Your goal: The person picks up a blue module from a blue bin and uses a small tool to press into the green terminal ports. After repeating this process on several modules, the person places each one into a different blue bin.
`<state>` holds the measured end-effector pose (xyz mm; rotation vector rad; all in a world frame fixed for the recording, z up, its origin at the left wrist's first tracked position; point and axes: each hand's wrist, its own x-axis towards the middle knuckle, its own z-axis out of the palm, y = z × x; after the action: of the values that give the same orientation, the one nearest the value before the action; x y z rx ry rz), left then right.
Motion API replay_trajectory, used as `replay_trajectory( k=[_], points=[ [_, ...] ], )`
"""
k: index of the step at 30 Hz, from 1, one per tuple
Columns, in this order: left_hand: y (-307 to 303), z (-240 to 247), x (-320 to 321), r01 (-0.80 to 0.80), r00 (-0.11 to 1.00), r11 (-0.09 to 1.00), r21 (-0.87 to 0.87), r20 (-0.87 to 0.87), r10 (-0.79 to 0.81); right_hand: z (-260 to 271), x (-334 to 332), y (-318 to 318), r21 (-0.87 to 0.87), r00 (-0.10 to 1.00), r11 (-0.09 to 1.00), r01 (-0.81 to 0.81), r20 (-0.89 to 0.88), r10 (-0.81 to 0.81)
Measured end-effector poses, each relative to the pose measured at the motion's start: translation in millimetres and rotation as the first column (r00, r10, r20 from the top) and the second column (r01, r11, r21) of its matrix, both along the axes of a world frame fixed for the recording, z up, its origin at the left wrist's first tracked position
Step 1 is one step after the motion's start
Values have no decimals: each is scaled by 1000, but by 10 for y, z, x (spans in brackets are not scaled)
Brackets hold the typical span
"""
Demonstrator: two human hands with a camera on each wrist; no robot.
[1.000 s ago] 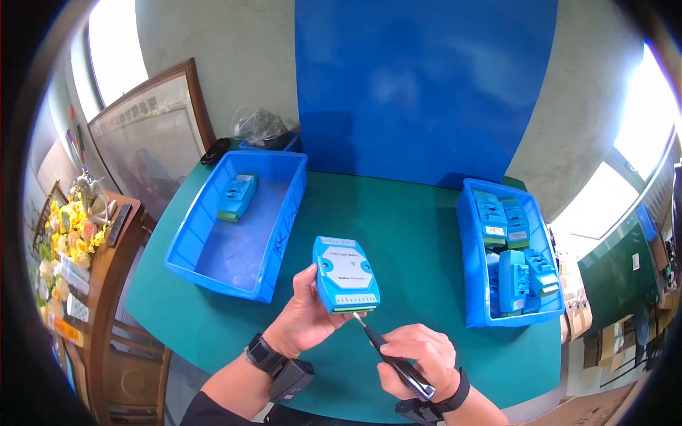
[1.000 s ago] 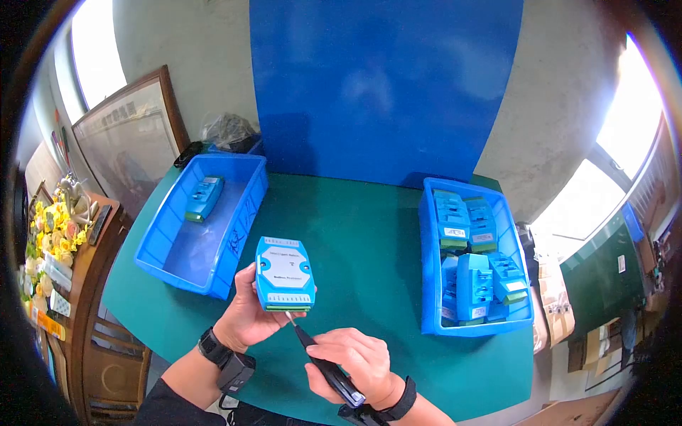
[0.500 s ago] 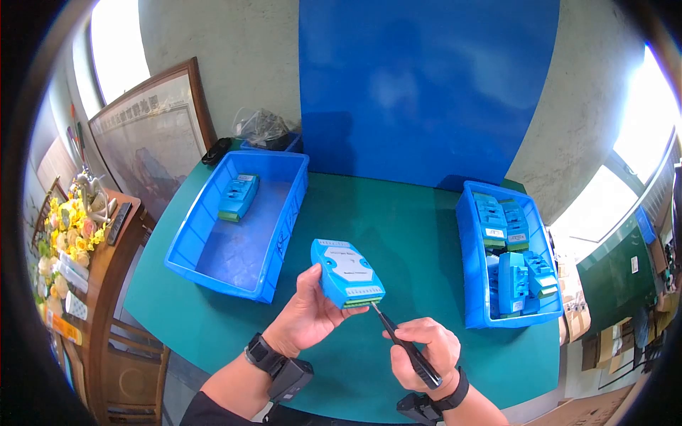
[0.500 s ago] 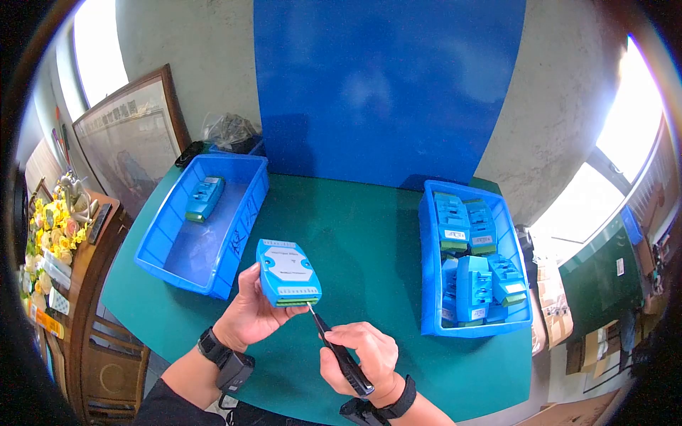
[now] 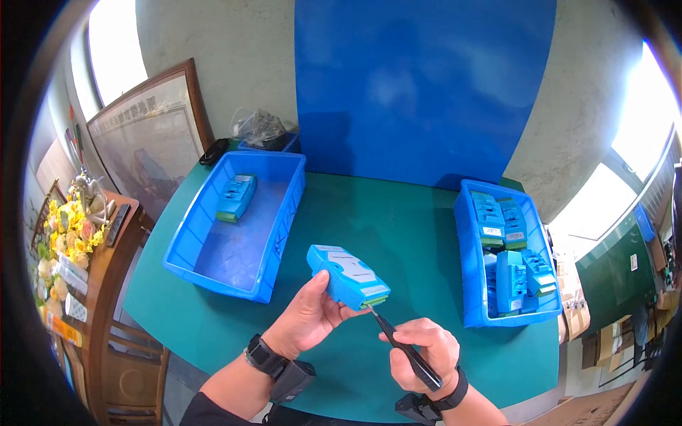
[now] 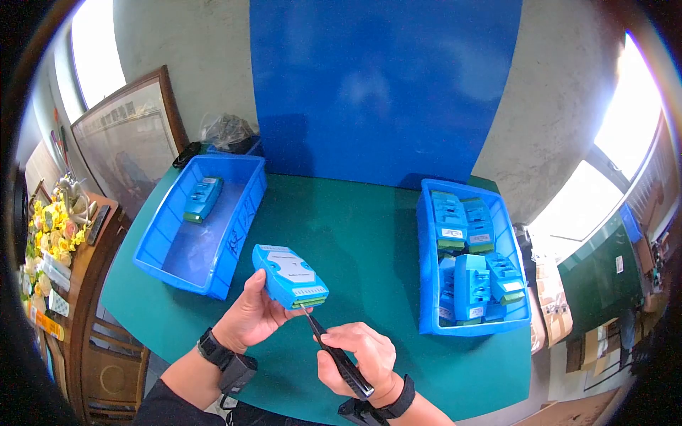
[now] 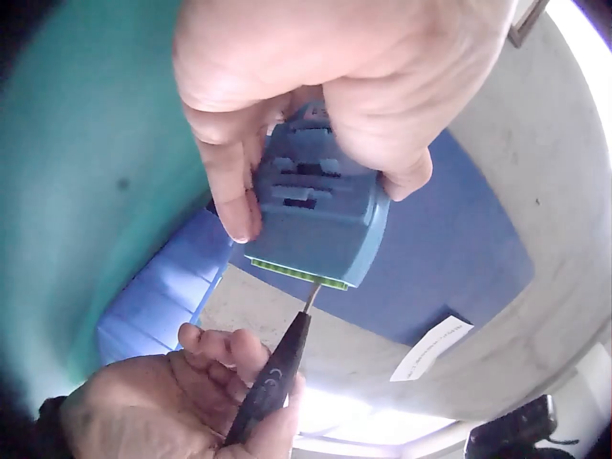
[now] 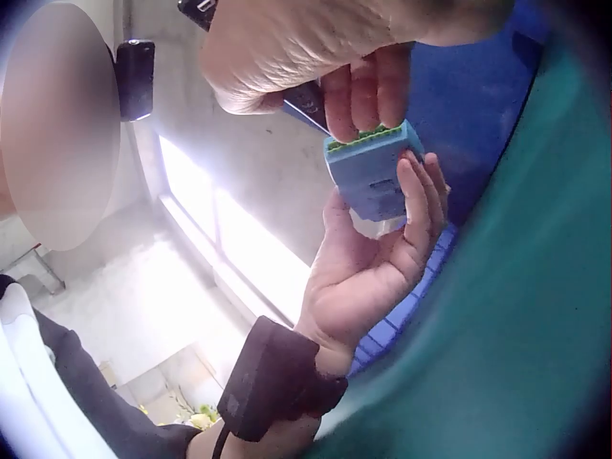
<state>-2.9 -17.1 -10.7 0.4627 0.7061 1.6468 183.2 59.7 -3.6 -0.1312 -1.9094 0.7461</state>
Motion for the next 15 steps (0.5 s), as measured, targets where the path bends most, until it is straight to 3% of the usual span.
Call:
replay_trajectory(
  k=[4,7,11,15],
  points=[
    [-2,0,0,-16,999,1000,3,28,16,-13,24,8,-11,1000,1000,10,-17,-10],
    [-6,-20,-40,1,995,1000,30,96,-4,41,56,-11,-126,999,991,52,8,-52],
    [2,37,-26,-25,998,1000,1,56,25,-5,44,44,-87,993,990,107,49,-103],
    [-7,73,-18,-11,1000,1000,-24,-24,11,-29,44,-10,-212,976,967,138,-135,-169]
  ],
)
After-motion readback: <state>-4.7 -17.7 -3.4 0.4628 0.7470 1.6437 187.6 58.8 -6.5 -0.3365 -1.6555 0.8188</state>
